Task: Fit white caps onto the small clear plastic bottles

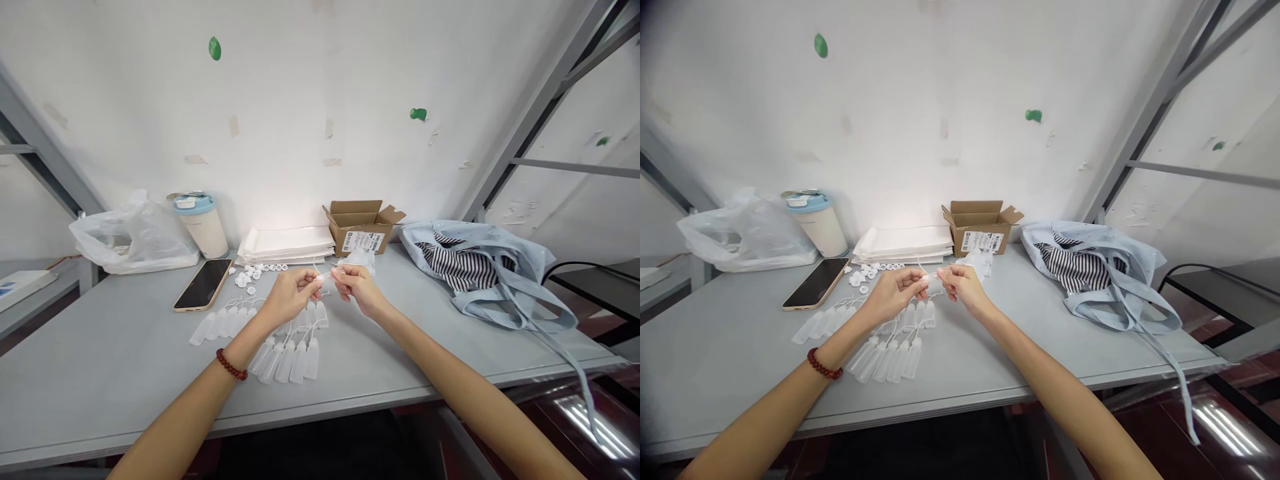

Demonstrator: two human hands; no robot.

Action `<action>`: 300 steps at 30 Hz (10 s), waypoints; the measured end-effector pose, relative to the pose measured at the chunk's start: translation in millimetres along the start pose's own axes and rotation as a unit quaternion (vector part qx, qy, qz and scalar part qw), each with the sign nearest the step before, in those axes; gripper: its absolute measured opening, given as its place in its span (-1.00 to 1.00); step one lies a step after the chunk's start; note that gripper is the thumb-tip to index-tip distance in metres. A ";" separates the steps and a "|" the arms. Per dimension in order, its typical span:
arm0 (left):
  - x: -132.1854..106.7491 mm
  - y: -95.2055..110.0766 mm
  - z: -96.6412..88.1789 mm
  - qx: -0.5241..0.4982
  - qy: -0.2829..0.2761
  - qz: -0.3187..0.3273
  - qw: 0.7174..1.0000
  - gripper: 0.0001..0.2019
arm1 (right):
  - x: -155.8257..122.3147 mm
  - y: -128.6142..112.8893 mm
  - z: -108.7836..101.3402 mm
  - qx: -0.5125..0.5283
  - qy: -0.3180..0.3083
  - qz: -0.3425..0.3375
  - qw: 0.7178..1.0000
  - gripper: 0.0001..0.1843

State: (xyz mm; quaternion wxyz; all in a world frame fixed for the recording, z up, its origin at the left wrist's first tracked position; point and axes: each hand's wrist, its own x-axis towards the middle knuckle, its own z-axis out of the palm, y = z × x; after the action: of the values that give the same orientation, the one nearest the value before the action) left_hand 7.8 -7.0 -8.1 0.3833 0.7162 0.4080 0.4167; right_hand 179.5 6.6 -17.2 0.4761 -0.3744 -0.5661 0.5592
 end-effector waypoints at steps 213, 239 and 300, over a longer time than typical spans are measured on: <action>2.6 5.6 -21.9 -0.087 -0.091 -0.068 0.990 -0.75 | -9.3 2.7 6.9 -0.207 -0.030 -0.082 0.974 -0.57; 2.4 4.5 -15.5 -0.131 -0.111 -0.092 0.981 -0.62 | -10.0 3.2 5.0 -0.286 0.039 -0.271 0.918 -0.80; 13.0 -62.2 -110.7 0.445 0.092 -0.174 0.873 -0.68 | 9.3 11.0 -29.9 -0.443 0.121 -0.208 0.864 -0.82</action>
State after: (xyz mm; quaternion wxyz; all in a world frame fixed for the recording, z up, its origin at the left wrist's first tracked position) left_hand -105.2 51.1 -20.0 0.0509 0.6869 0.7020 0.1811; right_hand 204.5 24.8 -29.2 0.4305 -0.4840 -0.7567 0.0877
